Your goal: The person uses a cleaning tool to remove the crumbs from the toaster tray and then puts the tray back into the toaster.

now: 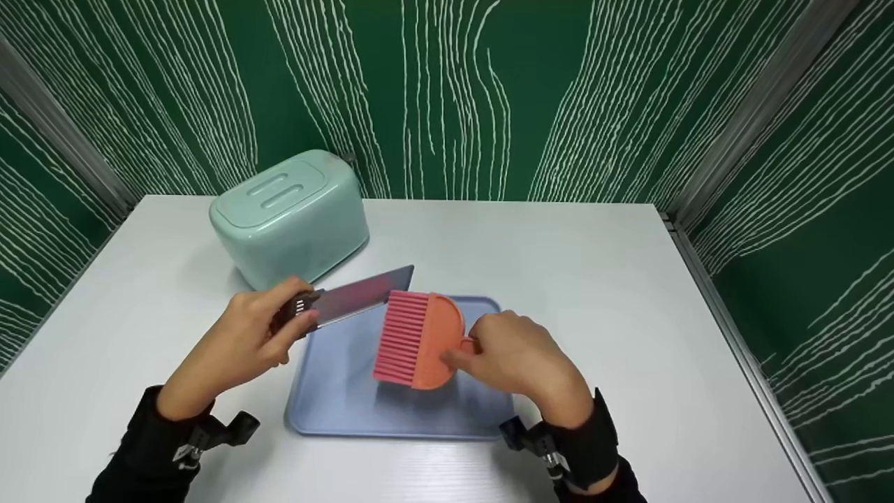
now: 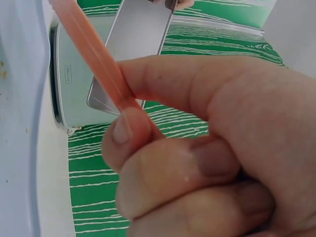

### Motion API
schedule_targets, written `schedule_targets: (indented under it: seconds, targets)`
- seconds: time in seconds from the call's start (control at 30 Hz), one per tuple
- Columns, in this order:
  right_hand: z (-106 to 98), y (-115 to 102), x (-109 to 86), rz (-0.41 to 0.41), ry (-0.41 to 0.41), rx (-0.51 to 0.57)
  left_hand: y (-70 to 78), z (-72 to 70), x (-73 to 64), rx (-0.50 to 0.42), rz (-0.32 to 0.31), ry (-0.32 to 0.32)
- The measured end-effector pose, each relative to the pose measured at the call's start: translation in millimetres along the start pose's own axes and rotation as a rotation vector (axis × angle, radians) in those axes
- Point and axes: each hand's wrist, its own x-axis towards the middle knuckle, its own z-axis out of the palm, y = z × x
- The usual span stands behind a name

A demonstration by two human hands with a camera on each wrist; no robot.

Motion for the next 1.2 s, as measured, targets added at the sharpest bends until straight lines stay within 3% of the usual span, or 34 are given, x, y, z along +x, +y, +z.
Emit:
schedule_targets:
  seconds: [0.47,1.2]
  targets:
    - [-8,15,5.1,0.046,0.04,-0.009,-3.8,-2.1,1.5,-0.038,-0.031,0.008]
    - [-21,44,6.2,0.176,0.135,0.019,-13.4,-2.7,1.2,-0.188,-0.107,-0.008]
